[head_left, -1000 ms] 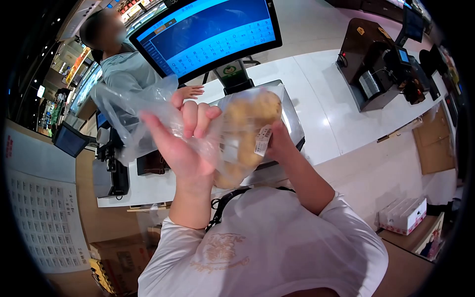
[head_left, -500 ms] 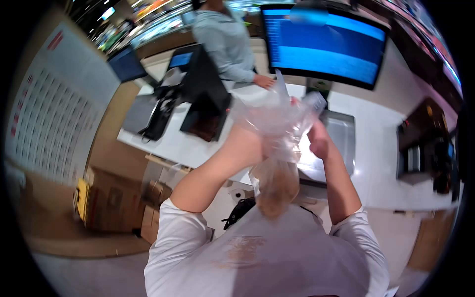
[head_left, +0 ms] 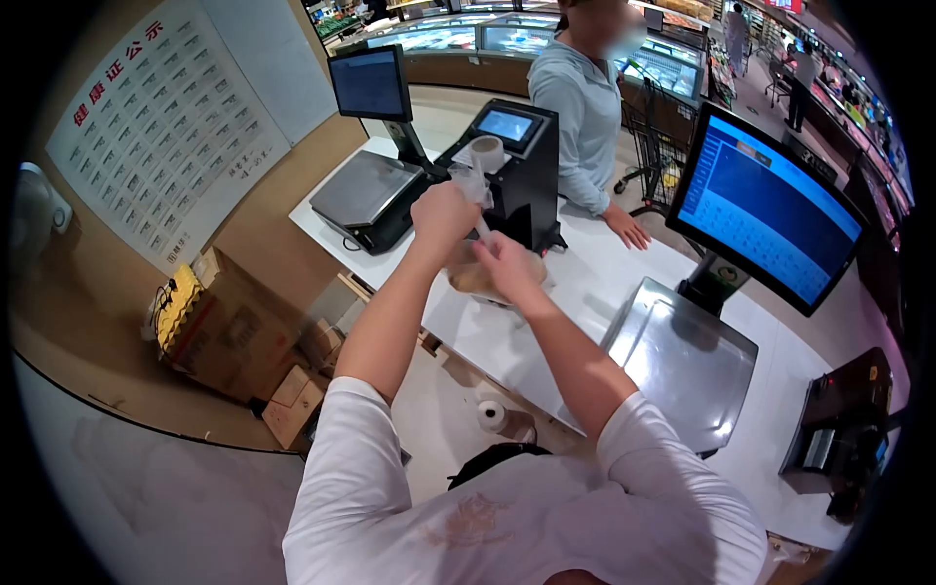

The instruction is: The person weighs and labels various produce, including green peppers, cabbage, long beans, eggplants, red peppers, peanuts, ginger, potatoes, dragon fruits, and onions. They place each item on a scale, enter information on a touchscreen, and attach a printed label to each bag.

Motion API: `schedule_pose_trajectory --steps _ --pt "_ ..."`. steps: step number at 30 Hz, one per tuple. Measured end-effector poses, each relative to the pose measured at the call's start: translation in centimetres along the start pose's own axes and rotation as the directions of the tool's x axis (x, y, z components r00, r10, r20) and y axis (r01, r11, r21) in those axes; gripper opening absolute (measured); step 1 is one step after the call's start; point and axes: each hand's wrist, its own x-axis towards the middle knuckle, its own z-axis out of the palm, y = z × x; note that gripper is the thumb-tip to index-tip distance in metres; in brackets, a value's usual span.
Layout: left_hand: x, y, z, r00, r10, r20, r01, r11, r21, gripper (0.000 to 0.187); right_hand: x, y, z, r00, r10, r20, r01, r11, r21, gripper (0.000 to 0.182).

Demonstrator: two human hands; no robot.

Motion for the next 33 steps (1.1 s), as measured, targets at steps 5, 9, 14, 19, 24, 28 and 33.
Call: schedule_pose_trajectory --steps 5,9,14,19,24,28,33 --pt "2.8 -2.4 1.5 0.987 0.070 -0.142 -0.054 0.992 0.116 0.021 2.4 1.2 4.3 0.983 0.057 -0.175 -0.059 0.998 -0.008 0.020" --pt "3.9 -3.1 2.6 0.999 0.003 -0.038 0.000 0.997 0.084 0.020 3.5 2.8 5.7 0.981 0.138 -0.136 -0.152 0.983 -0.103 0.024" --pt "4.7 -4.4 3.7 1.000 -0.015 0.021 0.015 1.000 0.022 0.022 4.3 5.2 8.4 0.976 -0.112 -0.187 0.033 0.923 -0.383 0.022" --pt "4.7 -4.6 3.8 0.999 -0.044 0.015 0.045 0.999 -0.006 0.021 4.4 5.0 9.2 0.979 -0.002 -0.203 -0.062 0.949 -0.311 0.020" --pt "2.4 -4.1 3.9 0.903 0.319 -0.287 -0.284 0.946 0.160 0.011 3.5 6.6 8.3 0.979 -0.121 -0.161 0.075 0.961 -0.267 0.021" --pt "2.1 -2.8 2.6 0.780 0.570 -0.258 -0.525 0.821 0.223 0.017 1.7 4.2 4.6 0.991 -0.066 -0.119 0.036 0.970 -0.241 0.021" --pt "0.6 1.9 5.4 0.837 0.546 0.022 -0.536 0.827 -0.169 0.016 -0.6 4.5 -2.3 0.989 -0.019 -0.147 0.010 0.998 -0.065 0.021"
